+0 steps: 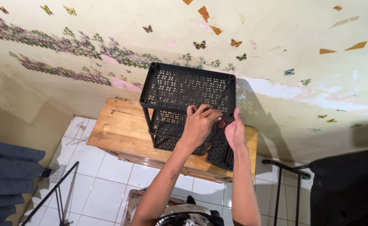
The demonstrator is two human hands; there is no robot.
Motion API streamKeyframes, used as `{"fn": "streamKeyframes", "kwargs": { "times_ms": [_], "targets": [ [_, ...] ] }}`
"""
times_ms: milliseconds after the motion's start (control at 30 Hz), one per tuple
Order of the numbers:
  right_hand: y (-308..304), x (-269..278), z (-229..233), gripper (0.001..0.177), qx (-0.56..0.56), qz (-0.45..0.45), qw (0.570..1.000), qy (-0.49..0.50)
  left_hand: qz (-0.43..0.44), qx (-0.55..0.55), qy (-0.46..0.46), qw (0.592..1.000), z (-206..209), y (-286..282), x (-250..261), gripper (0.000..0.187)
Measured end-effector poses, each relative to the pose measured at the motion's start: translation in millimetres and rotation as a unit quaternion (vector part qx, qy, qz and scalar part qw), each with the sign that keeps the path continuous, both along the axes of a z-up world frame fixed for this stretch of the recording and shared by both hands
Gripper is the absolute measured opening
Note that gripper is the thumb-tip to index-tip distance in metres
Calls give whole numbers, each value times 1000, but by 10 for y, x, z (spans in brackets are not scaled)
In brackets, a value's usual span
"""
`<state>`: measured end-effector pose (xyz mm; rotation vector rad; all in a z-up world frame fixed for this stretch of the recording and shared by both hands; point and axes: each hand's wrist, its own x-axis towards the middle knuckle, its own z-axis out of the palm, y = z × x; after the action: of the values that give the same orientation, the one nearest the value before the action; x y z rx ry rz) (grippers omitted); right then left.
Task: The person assembles a black plastic shelving unit by inserting vertical poles into the corners of perforated trays and stacking additional trays to form a multi-tier structure. The person handles the trays and poles by hand, aligning and securing each component on a wooden table.
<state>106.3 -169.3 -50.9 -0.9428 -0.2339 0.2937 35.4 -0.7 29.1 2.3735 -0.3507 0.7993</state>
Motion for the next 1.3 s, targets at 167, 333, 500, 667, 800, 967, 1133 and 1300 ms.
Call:
{"fn": "streamKeyframes", "kwargs": {
  "times_ms": [167, 333, 500, 667, 800, 967, 1133, 1300],
  "targets": [
    [99, -77, -52, 56, 15, -24, 1000, 4, -38, -47, 5, 998, -46, 87, -23, 12],
    [122, -148, -94, 54, 17, -66, 998, 13, -54, -54, 1, 997, -103, 68, -44, 15],
    [67, -88, -268, 56, 38, -52, 998, -5, -55, -52, -29, 997, -157, 53, -20, 19],
    [45, -40, -401, 47, 36, -66, 996, -49, -40, -50, -45, 997, -94, 50, -49, 22],
    [40, -9, -400, 53, 33, -42, 997, -55, -31, -34, -46, 998, -51, 103, -48, 22],
    [-19, -45, -319, 79, 35, 41, 997, -47, -16, -22, -40, 999, -102, 9, -46, 22],
    [-12, -36, -285, 74, 14, 36, 998, -50, 6, -15, -43, 999, -180, -30, -26, 21],
    [7, -23, -326, 51, 6, 16, 999, -39, 22, -29, -27, 999, -204, -55, -84, 17]
  ]
}}
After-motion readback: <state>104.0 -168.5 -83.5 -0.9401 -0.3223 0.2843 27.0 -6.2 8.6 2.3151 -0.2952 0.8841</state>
